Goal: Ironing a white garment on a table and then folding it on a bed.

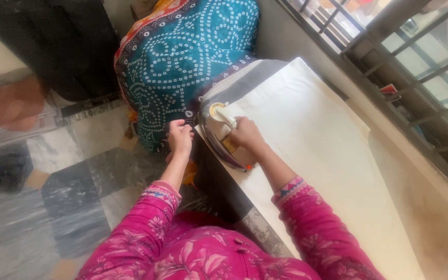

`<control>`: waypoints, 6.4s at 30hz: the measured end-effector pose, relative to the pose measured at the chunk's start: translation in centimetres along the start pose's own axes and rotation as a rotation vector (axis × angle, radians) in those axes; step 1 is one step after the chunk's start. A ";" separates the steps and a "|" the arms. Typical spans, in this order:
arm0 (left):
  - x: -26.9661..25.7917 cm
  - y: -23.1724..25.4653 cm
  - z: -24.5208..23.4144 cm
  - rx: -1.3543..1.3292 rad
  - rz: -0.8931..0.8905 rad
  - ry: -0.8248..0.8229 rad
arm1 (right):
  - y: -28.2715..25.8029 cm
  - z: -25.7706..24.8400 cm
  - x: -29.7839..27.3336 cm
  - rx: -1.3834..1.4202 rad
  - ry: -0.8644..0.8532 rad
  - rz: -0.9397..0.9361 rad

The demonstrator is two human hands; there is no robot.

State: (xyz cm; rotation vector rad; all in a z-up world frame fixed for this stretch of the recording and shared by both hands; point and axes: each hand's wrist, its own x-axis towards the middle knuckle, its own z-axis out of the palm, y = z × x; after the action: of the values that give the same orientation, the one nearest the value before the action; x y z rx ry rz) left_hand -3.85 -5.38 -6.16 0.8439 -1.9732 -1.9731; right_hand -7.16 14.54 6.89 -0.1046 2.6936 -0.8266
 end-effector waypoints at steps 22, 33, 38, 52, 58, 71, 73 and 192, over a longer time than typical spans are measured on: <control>-2.8 4.5 6.2 1.281 0.614 -0.411 | 6.5 -0.9 -17.7 -0.109 0.327 0.446; -2.3 4.0 6.4 1.227 0.574 -0.416 | 1.7 -4.6 2.2 -0.068 0.332 0.264; -2.3 3.6 6.3 1.219 0.584 -0.407 | 2.0 -5.0 2.0 0.074 0.218 0.269; -6.3 5.5 9.9 1.360 0.521 -0.441 | 14.9 -3.4 -28.2 0.088 0.066 0.238; -17.4 3.5 14.0 1.285 0.713 -0.688 | 23.7 -1.8 -41.7 0.084 0.284 0.534; -19.9 4.4 14.1 1.247 0.821 -0.682 | 40.0 -4.5 -62.6 0.162 0.863 1.387; -19.9 3.8 14.1 1.230 0.830 -0.680 | 41.4 -6.5 -63.2 0.212 0.899 1.447; -9.6 -0.2 3.8 1.102 0.693 -0.376 | 12.7 -6.6 -18.9 0.621 0.111 0.290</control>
State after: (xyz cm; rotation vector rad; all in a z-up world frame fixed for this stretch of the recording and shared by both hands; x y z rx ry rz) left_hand 1.94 2.99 -4.39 -0.1562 -2.9993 -0.5970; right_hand 8.90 31.69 10.33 0.4713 2.3320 -1.5450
